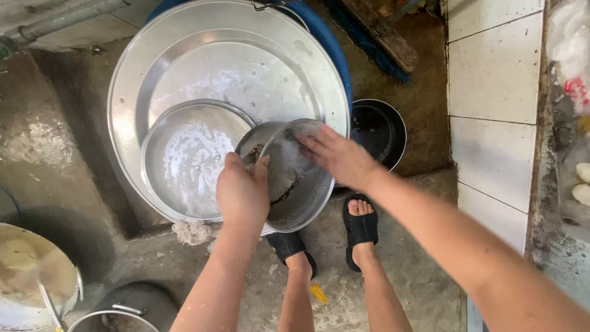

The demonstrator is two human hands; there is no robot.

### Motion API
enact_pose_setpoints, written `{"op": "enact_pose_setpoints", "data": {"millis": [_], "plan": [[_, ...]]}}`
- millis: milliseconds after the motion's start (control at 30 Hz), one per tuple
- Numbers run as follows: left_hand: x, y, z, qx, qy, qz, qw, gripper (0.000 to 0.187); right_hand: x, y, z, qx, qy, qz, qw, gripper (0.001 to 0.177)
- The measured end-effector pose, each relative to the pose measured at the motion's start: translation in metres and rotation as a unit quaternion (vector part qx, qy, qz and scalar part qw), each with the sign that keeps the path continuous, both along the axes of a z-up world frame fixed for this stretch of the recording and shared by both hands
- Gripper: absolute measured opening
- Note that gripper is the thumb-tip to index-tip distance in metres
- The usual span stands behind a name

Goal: Scrubbing pots, pans, and large trays with a scouring pad and soap.

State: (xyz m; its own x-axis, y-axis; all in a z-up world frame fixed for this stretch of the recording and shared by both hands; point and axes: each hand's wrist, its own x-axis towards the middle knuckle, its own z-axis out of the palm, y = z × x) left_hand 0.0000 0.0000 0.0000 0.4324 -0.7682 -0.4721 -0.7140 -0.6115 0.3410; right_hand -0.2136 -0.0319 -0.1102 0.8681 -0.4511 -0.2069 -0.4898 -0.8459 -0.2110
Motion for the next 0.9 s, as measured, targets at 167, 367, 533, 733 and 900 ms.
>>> {"op": "enact_pose_setpoints", "data": {"millis": [167,367,533,733,900], "plan": [[-0.019,0.009,-0.004,-0.02,-0.023,0.01,0.999,0.042,0.093,0.136,-0.005,0.504,-0.157,-0.449,0.721,0.048],[-0.024,0.015,0.014,-0.011,-0.011,0.065,0.998,0.041,0.093,0.17,0.01,0.578,-0.249,-0.457,0.628,0.044],[-0.014,0.022,0.011,-0.033,-0.042,0.054,0.997,0.042,0.025,0.11,-0.013,0.33,-0.196,-0.221,0.896,0.039],[-0.02,0.022,0.002,-0.022,0.002,0.115,0.993,0.041,0.03,-0.012,-0.025,0.076,-0.116,-0.045,0.989,0.028],[-0.024,0.013,-0.007,-0.072,0.01,0.176,0.982,0.044,0.061,0.047,-0.036,0.182,0.003,-0.288,0.94,0.048]]}}
